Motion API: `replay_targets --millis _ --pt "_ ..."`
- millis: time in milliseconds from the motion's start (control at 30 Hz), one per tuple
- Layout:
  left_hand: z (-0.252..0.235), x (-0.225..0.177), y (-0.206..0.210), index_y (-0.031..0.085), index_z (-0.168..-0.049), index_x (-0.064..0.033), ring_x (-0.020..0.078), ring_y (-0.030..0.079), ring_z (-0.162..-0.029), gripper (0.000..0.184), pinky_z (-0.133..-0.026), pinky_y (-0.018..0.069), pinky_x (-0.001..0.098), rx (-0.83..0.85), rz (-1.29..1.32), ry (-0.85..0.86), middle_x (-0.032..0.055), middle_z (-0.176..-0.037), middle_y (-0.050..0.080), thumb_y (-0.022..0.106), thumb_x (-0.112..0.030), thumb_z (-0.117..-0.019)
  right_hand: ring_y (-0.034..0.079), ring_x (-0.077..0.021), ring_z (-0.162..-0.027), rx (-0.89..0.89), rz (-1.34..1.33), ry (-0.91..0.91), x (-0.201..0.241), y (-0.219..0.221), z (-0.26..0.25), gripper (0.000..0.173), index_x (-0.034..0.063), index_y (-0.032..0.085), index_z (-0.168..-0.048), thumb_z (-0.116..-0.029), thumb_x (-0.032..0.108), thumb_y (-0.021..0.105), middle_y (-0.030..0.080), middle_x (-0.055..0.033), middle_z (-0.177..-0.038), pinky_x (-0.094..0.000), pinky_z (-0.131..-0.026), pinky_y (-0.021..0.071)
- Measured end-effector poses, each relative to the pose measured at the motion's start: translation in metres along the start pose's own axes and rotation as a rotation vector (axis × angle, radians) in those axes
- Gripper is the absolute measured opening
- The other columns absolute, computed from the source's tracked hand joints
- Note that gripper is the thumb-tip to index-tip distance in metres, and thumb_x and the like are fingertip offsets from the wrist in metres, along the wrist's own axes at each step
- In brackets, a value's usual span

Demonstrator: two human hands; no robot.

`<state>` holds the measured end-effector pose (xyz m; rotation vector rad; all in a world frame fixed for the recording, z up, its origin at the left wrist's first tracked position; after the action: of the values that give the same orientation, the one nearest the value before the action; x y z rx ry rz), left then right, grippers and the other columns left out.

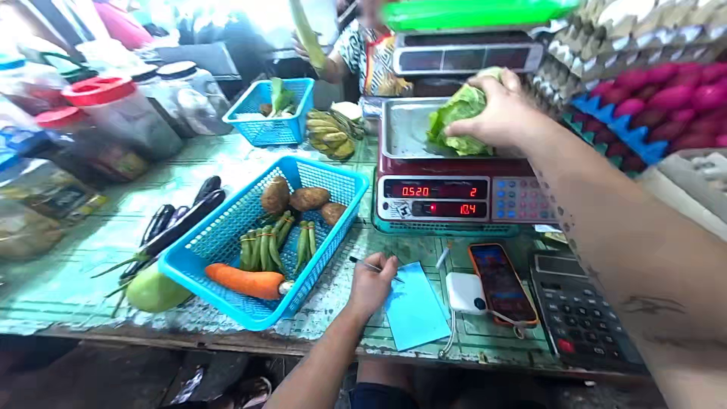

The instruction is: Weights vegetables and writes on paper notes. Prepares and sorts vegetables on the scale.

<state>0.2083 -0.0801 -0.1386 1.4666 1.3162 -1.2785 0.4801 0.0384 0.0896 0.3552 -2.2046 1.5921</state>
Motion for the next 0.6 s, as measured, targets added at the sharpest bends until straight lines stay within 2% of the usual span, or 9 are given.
replay_targets --millis 67,100,167,233,300,367,433,500,600 --pt "0.002 -0.001 -0.001 0.050 -0.064 -0.0152 0.0026 0.047 -0.051 0.035 -0.051 0.0405 0.0221 0.024 0.007 -0.005 -0.0080 -0.057 0.048 0.060 -0.013 -0.0978 0.029 -0.0476 -0.147 0.018 -0.188 0.093 -0.003 0.003 0.001 0.091 0.0210 0.046 -0.151 -0.0721 0.040 0.087 0.020 -0.0241 -0.165 -0.0710 -0.107 0.0370" --pt "0.002 -0.001 0.000 0.050 -0.064 -0.0148 0.0032 0.047 -0.051 0.035 -0.051 0.0404 0.0228 0.041 -0.010 -0.012 -0.0076 -0.057 0.048 0.060 -0.014 -0.0981 0.040 -0.0438 -0.140 0.029 -0.309 0.137 -0.010 0.001 0.003 0.086 0.0213 0.048 -0.149 -0.0742 0.040 0.085 0.030 -0.0234 -0.160 -0.0672 -0.101 0.0452" --pt "0.001 -0.003 0.003 0.051 -0.066 -0.0140 0.0034 0.048 -0.054 0.034 -0.053 0.0423 0.0241 0.061 -0.062 -0.019 -0.0075 -0.059 0.048 0.060 -0.018 -0.0984 0.053 -0.0423 -0.129 0.003 -0.400 0.256 -0.016 -0.013 0.013 0.087 0.0235 0.048 -0.148 -0.0785 0.069 0.074 0.046 -0.0236 -0.150 -0.0661 -0.094 0.0504" --pt "-0.001 -0.006 -0.002 0.052 -0.067 -0.0129 0.0038 0.048 -0.054 0.034 -0.054 0.0422 0.0246 0.065 -0.101 -0.031 -0.0070 -0.059 0.048 0.060 -0.019 -0.0988 0.036 -0.0500 -0.142 -0.057 -0.272 0.365 0.001 -0.017 0.012 0.115 0.0220 0.026 -0.163 -0.0738 0.085 0.064 0.026 -0.0290 -0.162 -0.0741 -0.104 0.0375" --pt "0.003 -0.006 -0.002 0.054 -0.068 -0.0116 0.0048 0.048 -0.055 0.033 -0.055 0.0418 0.0258 0.086 -0.110 -0.058 -0.0061 -0.059 0.048 0.060 -0.020 -0.0992 0.027 -0.0551 -0.146 -0.077 -0.122 0.417 0.006 -0.007 0.004 0.128 0.0138 0.015 -0.165 -0.0717 0.078 0.073 0.016 -0.0348 -0.163 -0.0749 -0.107 0.0321" --pt "0.006 -0.005 -0.004 0.053 -0.068 -0.0119 0.0054 0.047 -0.054 0.034 -0.055 0.0413 0.0267 0.099 -0.106 -0.051 -0.0058 -0.059 0.047 0.060 -0.021 -0.0995 0.034 -0.0556 -0.142 -0.164 -0.130 0.407 0.001 0.000 -0.008 0.110 0.0073 0.038 -0.156 -0.0693 0.050 0.088 0.033 -0.0356 -0.155 -0.0768 -0.105 0.0344" --pt "0.010 -0.006 -0.005 0.053 -0.068 -0.0114 0.0069 0.047 -0.054 0.035 -0.054 0.0411 0.0283 0.103 -0.125 -0.015 -0.0046 -0.059 0.046 0.060 -0.023 -0.1000 0.055 -0.0418 -0.128 -0.262 -0.361 0.416 -0.013 -0.003 -0.008 0.077 0.0091 0.055 -0.143 -0.0761 0.038 0.080 0.056 -0.0235 -0.139 -0.0684 -0.097 0.0470" --pt "0.012 -0.010 -0.005 0.059 -0.070 -0.0069 0.0112 0.053 -0.059 0.034 -0.058 0.0460 0.0326 0.105 -0.186 0.066 0.0007 -0.062 0.053 0.060 -0.024 -0.0994 0.065 -0.0215 -0.110 -0.312 -0.792 0.387 -0.006 -0.007 0.011 0.050 0.0154 0.059 -0.133 -0.0930 0.045 0.063 0.065 -0.0056 -0.122 -0.0496 -0.088 0.0560" --pt "0.017 -0.016 0.005 0.069 -0.081 0.0000 0.0202 0.067 -0.072 0.027 -0.069 0.0562 0.0411 0.161 -0.249 0.269 0.0102 -0.075 0.068 0.064 -0.021 -0.0980 0.068 -0.0111 -0.103 -0.105 -1.252 0.052 0.033 -0.006 0.043 0.035 0.0181 0.053 -0.134 -0.1030 0.034 0.050 0.067 0.0008 -0.115 -0.0359 -0.085 0.0593"
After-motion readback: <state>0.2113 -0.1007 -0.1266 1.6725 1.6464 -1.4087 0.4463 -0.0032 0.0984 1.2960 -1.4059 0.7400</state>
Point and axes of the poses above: each hand's wrist, its own z-axis away from the middle knuckle, its own y-axis out of the palm, x = y × z, the point moved 4 cm from there along -z, towards the middle knuckle
